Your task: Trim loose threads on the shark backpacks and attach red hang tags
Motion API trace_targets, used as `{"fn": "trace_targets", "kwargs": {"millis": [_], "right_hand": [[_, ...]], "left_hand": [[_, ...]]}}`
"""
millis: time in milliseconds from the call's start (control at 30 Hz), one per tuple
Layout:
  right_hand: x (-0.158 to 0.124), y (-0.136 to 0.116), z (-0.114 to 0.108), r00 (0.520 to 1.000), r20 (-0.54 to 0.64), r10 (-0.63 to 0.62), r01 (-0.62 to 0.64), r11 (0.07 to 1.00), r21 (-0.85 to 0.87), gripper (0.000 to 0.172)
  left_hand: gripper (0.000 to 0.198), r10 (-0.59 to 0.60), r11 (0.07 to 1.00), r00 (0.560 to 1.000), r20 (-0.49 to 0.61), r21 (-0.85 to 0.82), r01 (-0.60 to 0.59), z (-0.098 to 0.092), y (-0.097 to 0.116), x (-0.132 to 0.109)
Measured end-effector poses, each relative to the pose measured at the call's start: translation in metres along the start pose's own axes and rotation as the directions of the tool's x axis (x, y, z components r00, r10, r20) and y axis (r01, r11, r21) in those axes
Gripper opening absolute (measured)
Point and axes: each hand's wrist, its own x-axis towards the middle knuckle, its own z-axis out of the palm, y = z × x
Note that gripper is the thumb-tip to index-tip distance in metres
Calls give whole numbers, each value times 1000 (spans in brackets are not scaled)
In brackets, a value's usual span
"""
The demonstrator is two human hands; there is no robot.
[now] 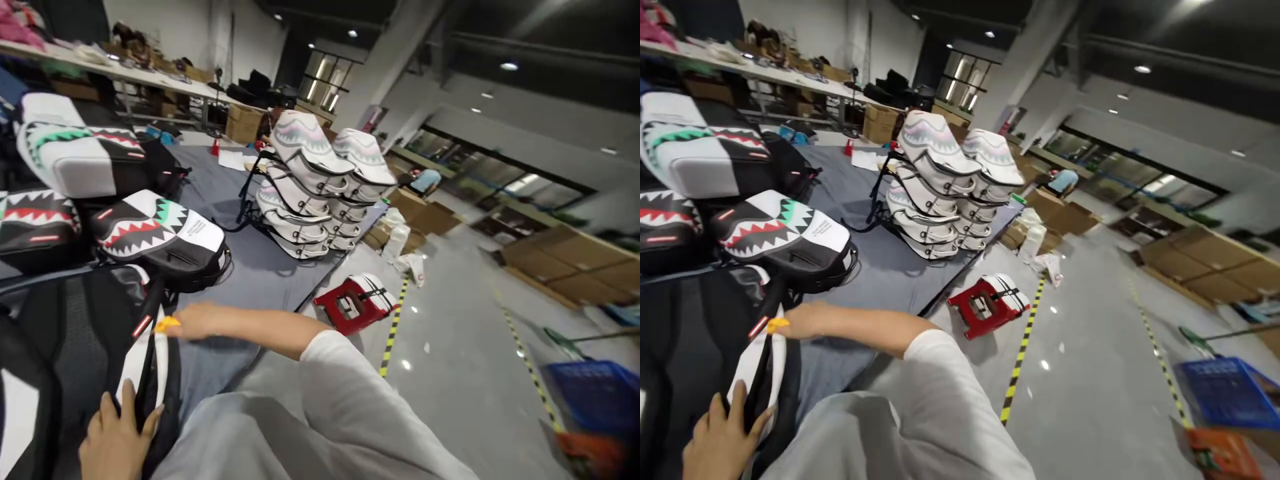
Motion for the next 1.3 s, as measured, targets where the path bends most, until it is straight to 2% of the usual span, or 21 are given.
{"fn": "trace_targets", "kwargs": {"millis": [67, 167, 300, 333, 367, 400, 467, 567, 633, 733, 800, 867, 900, 933, 967, 1000, 1067, 1100, 1133, 1167, 1300], "right_hand": [[-12, 16, 9, 996, 72, -43, 45, 999, -24, 42], [-22, 34, 20, 992, 114, -60, 66, 997, -46, 43], [-43, 52, 23, 960, 240, -148, 110, 980, 164, 39], [-48, 57, 21, 985, 157, -67, 40, 985, 169, 39], [-51, 62, 18, 1000, -7, 18, -17, 987, 161, 39], [-51, 66, 15, 999, -48, 19, -12, 990, 141, 42], [-42, 69, 13, 999, -36, -36, 40, 994, 100, 53], [-21, 60, 13, 982, 126, -139, 136, 990, 31, 43], [-7, 49, 9, 987, 101, -123, 130, 989, -71, 36], [11, 33, -6, 991, -111, -70, 35, 956, -291, 45], [15, 26, -15, 993, -55, -100, 70, 912, -405, 48], [12, 26, -18, 995, 16, -96, 93, 884, -458, 49], [7, 28, -16, 997, -13, -77, 62, 881, -469, 49], [2, 33, -12, 997, -61, -51, 17, 884, -468, 50], [-5, 39, -6, 995, -96, -21, -25, 888, -459, 51], [-13, 47, 2, 996, -94, 5, -47, 894, -446, 50], [-28, 61, 25, 998, -18, 54, -56, 903, -426, 49], [-35, 66, 39, 996, 22, 84, -67, 906, -417, 48], [-42, 70, 54, 993, 53, 109, -78, 909, -410, 47], [-48, 71, 69, 989, 79, 125, -83, 911, -404, 45], [-63, 56, 118, 984, 131, 117, -52, 906, -420, 37]], "left_hand": [[100, -72, 997, 997, 12, 39, 71, 11, 2, 2], [83, -219, 975, 975, 23, -41, 220, 15, -10, 8], [63, -241, 940, 969, 56, -236, 247, -19, -4, 8], [57, -286, 885, 952, 108, -351, 305, -29, 3, 10], [54, -329, 760, 921, 207, -521, 389, -37, 8, 13], [54, -354, 597, 889, 290, -662, 454, -42, 11, 18], [54, -402, 491, 851, 339, -705, 513, -45, 9, 26], [49, -483, 442, 813, 327, -710, 548, -39, 4, 25], [44, -508, 461, 821, 261, -723, 515, -33, 14, 16], [49, -382, 713, 920, 88, -606, 354, -29, 41, 4], [49, -248, 846, 967, 54, -475, 244, -30, 52, 1], [46, -210, 847, 976, 49, -490, 207, -35, 48, -1], [45, -235, 811, 972, 16, -548, 205, -38, 39, -2], [46, -300, 754, 953, -34, -621, 215, -42, 27, -5], [47, -422, 653, 903, -77, -717, 244, -45, 11, -8], [48, -580, 507, 811, -78, -814, 284, -48, -5, -13], [43, -828, 125, 553, 93, -931, 343, -53, -39, -20], [34, -863, -57, 453, 224, -934, 353, -54, -54, -23], [24, -848, -199, 402, 345, -911, 361, -55, -67, -24], [18, -804, -294, 399, 441, -878, 378, -56, -78, -24], [28, -540, -539, 492, 683, -729, 422, -58, -105, -15]]}}
